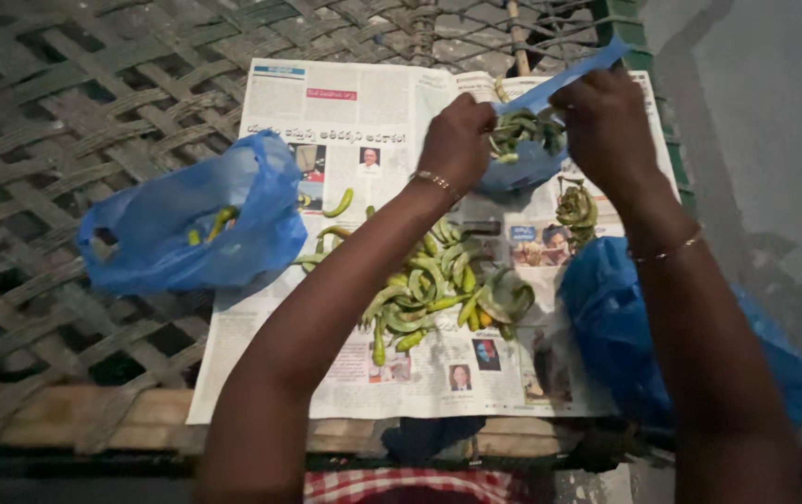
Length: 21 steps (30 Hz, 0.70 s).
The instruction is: The person sorts green and red chili peppers on a newspaper spread over a woven mat, picking them up and placing them into blue plastic bags.
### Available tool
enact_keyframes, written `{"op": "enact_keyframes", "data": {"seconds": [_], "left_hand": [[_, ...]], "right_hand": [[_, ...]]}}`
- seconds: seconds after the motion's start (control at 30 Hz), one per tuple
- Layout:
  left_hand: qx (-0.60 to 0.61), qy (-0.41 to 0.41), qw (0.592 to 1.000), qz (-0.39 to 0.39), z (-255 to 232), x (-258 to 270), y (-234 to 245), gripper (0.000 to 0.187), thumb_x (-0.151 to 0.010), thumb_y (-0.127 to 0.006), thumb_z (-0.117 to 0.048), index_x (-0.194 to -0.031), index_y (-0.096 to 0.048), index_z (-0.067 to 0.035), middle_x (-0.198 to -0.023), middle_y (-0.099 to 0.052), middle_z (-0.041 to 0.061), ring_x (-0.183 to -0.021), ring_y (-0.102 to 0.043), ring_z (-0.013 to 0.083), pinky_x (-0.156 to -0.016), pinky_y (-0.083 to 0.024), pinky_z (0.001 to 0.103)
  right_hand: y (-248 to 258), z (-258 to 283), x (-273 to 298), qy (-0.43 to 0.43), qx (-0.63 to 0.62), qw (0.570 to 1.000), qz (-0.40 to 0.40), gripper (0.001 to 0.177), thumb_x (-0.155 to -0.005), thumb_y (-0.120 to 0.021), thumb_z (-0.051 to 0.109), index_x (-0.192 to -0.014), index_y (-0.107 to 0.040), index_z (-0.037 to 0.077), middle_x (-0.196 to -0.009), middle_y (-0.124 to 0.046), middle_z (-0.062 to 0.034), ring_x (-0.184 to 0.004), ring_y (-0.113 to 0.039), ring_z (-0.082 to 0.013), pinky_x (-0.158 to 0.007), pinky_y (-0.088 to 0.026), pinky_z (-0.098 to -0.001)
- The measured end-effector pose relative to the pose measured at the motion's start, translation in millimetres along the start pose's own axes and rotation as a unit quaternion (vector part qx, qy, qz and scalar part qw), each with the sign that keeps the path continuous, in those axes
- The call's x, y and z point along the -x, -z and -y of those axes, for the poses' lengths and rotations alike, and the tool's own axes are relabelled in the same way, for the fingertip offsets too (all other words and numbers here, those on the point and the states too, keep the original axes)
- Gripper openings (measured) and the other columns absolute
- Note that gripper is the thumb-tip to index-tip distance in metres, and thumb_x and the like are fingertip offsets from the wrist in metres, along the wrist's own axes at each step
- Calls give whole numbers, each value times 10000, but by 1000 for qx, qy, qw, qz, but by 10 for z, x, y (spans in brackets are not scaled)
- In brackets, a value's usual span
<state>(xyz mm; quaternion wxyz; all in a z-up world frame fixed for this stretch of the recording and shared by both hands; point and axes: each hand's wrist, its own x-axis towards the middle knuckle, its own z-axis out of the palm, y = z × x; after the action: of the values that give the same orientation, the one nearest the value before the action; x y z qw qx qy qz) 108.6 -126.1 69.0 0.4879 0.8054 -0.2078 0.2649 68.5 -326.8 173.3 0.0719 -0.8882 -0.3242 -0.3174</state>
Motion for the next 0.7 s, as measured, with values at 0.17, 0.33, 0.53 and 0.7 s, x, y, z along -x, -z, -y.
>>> {"op": "enact_keyframes", "data": {"seconds": [0.17,0.33,0.53,0.7], "left_hand": [[-65,-34,997,22,49,-249,-414,124,-780,-633,-10,-884,-653,-74,-956,-629,170,-905,-654,405,-775,-530,493],[-12,-34,999,-28,-106,65,-140,136,-812,-617,-25,-919,-668,-91,-974,-650,144,-912,-665,388,-788,-536,488],[84,126,887,437,-953,1618,-164,231,-886,-636,-228,-1061,-784,-192,-968,-791,102,-839,-764,293,-765,-589,426],[332,-3,778,534,-1955,3115,127,325,-852,-647,-229,-1151,-776,-225,-998,-808,77,-916,-792,270,-839,-618,384]], "right_hand": [[-328,-207,121,21,105,993,43,193,-874,-683,24,-1025,-760,116,-1052,-699,-101,-1100,-607,-362,-868,-456,-467],[-356,-86,251,16,77,997,28,64,-931,-694,23,-964,-718,73,-1049,-684,-82,-1109,-593,-331,-978,-458,-466],[276,720,-205,64,-35,996,-50,61,-1021,-675,-15,-1020,-680,46,-1042,-649,-109,-1105,-577,-326,-976,-461,-442],[955,1648,-630,100,-45,989,-95,31,-1049,-683,21,-1079,-688,28,-1052,-648,-126,-1044,-597,-323,-896,-441,-455]]}}
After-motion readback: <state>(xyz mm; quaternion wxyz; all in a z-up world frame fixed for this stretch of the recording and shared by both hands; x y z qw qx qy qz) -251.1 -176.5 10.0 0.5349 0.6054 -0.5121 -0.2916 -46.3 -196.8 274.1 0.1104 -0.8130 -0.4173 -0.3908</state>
